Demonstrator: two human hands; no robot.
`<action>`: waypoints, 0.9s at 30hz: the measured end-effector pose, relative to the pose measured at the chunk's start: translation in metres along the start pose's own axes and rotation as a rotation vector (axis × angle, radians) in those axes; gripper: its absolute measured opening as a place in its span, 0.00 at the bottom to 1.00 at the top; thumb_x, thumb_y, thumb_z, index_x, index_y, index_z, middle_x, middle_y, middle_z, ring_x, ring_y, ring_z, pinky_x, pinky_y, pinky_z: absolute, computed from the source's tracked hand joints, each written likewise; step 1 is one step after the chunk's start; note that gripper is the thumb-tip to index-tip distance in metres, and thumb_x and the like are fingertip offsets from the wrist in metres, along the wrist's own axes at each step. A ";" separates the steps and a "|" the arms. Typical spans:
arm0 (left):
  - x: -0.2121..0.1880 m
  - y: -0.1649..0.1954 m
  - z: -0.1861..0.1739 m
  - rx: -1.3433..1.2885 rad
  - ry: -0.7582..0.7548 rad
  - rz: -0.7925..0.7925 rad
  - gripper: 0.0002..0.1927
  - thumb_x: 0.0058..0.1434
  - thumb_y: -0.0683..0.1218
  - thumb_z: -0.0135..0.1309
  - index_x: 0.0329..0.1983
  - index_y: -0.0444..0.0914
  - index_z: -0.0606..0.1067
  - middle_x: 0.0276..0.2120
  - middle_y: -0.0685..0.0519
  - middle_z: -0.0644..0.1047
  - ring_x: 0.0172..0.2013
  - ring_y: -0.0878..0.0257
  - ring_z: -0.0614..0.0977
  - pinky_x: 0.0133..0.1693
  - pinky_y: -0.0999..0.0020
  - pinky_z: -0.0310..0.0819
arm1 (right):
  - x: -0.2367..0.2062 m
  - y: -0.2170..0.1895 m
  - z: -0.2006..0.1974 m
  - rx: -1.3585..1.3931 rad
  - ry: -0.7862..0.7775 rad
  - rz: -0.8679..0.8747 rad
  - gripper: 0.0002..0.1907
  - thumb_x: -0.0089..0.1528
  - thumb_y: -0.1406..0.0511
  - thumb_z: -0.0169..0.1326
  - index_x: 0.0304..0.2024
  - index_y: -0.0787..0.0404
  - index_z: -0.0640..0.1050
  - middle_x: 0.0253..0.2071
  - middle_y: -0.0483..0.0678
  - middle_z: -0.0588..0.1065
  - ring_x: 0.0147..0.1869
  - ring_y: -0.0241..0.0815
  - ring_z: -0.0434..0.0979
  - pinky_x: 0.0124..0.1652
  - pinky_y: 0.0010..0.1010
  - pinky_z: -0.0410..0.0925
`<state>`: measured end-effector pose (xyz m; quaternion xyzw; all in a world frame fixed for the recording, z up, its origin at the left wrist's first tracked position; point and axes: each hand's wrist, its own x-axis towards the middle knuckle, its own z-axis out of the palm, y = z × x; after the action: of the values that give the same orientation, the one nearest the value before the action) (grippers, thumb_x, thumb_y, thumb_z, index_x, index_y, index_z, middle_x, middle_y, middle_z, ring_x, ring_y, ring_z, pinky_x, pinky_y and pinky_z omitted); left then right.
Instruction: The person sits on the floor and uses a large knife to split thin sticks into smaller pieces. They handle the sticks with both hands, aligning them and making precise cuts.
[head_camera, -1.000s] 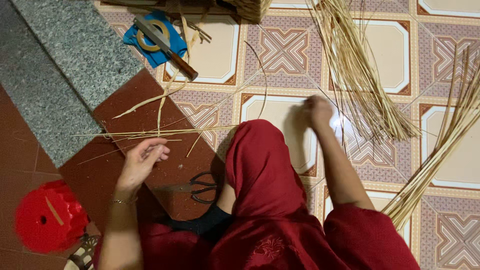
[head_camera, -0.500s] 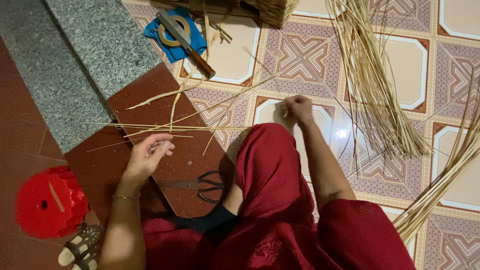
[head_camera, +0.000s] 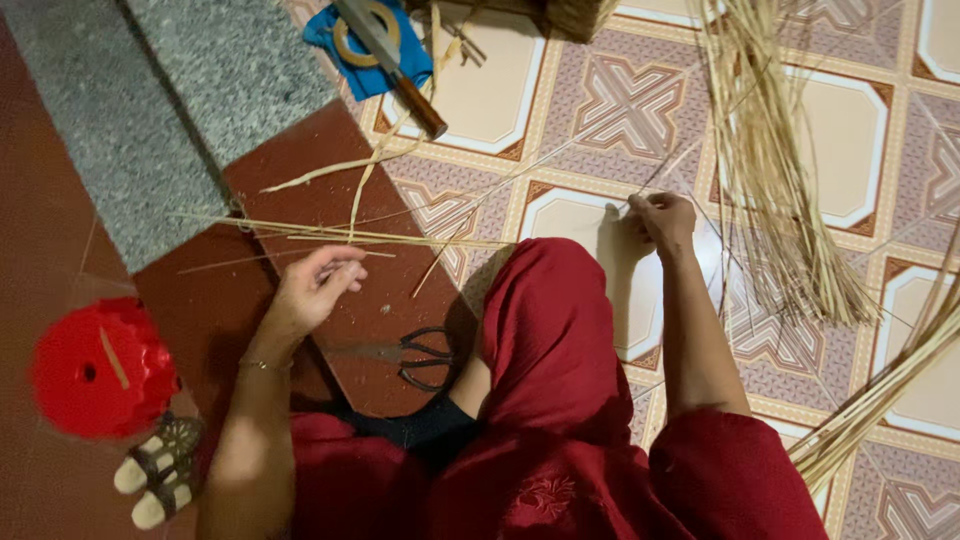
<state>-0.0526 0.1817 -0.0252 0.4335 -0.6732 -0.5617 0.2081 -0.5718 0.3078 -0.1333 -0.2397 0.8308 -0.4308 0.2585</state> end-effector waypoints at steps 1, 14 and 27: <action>0.001 0.000 0.000 0.030 -0.003 -0.010 0.14 0.69 0.42 0.52 0.55 0.32 0.76 0.40 0.49 0.82 0.41 0.65 0.83 0.46 0.69 0.79 | 0.000 -0.002 0.006 -0.175 0.130 -0.166 0.20 0.56 0.59 0.72 0.41 0.67 0.81 0.28 0.53 0.79 0.33 0.50 0.77 0.32 0.43 0.69; 0.006 0.007 -0.027 -0.011 0.099 0.065 0.13 0.70 0.41 0.52 0.55 0.33 0.76 0.39 0.51 0.81 0.41 0.67 0.82 0.46 0.71 0.79 | -0.090 -0.127 0.197 -0.508 -0.564 -0.735 0.15 0.56 0.58 0.66 0.43 0.55 0.83 0.41 0.53 0.81 0.46 0.54 0.81 0.46 0.45 0.74; -0.032 0.033 -0.062 0.043 0.215 0.019 0.13 0.68 0.41 0.53 0.53 0.33 0.77 0.40 0.49 0.82 0.40 0.65 0.82 0.45 0.69 0.79 | -0.158 -0.129 0.269 -0.819 -0.697 -1.348 0.20 0.57 0.70 0.51 0.51 0.57 0.80 0.48 0.56 0.72 0.51 0.56 0.75 0.41 0.41 0.76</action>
<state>0.0005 0.1719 0.0296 0.4892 -0.6631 -0.4953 0.2751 -0.2589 0.1805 -0.1224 -0.8744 0.4745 -0.0607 0.0811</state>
